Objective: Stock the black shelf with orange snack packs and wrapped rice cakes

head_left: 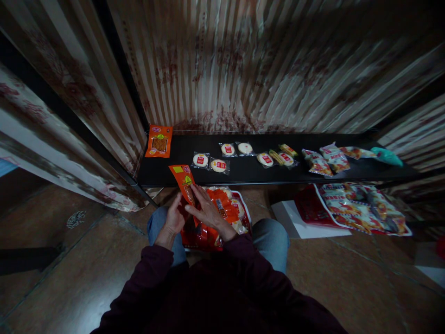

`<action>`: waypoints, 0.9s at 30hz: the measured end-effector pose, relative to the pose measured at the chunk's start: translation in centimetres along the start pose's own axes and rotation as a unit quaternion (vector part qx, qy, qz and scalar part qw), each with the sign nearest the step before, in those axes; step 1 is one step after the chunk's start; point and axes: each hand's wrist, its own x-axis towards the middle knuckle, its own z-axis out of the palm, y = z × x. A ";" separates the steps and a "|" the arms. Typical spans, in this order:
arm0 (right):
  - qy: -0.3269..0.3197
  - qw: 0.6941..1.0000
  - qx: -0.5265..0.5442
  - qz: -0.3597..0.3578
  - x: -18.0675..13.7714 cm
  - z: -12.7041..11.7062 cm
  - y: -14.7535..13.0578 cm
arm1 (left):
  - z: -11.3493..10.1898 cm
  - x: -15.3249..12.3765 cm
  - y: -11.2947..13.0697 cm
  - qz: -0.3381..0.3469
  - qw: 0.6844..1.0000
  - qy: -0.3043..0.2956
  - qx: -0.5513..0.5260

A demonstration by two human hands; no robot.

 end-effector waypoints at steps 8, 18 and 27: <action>-0.031 0.999 0.005 0.008 1.1 -0.4 -1.3 | 0.1 0.0 0.0 -0.013 0.999 0.012 0.029; -0.026 0.990 0.135 -0.013 1.6 -0.6 -3.3 | 1.0 0.1 1.4 0.069 0.995 -0.011 0.072; 0.005 0.954 0.295 0.052 2.4 0.4 -2.1 | 0.9 0.9 1.6 0.193 0.954 0.049 0.226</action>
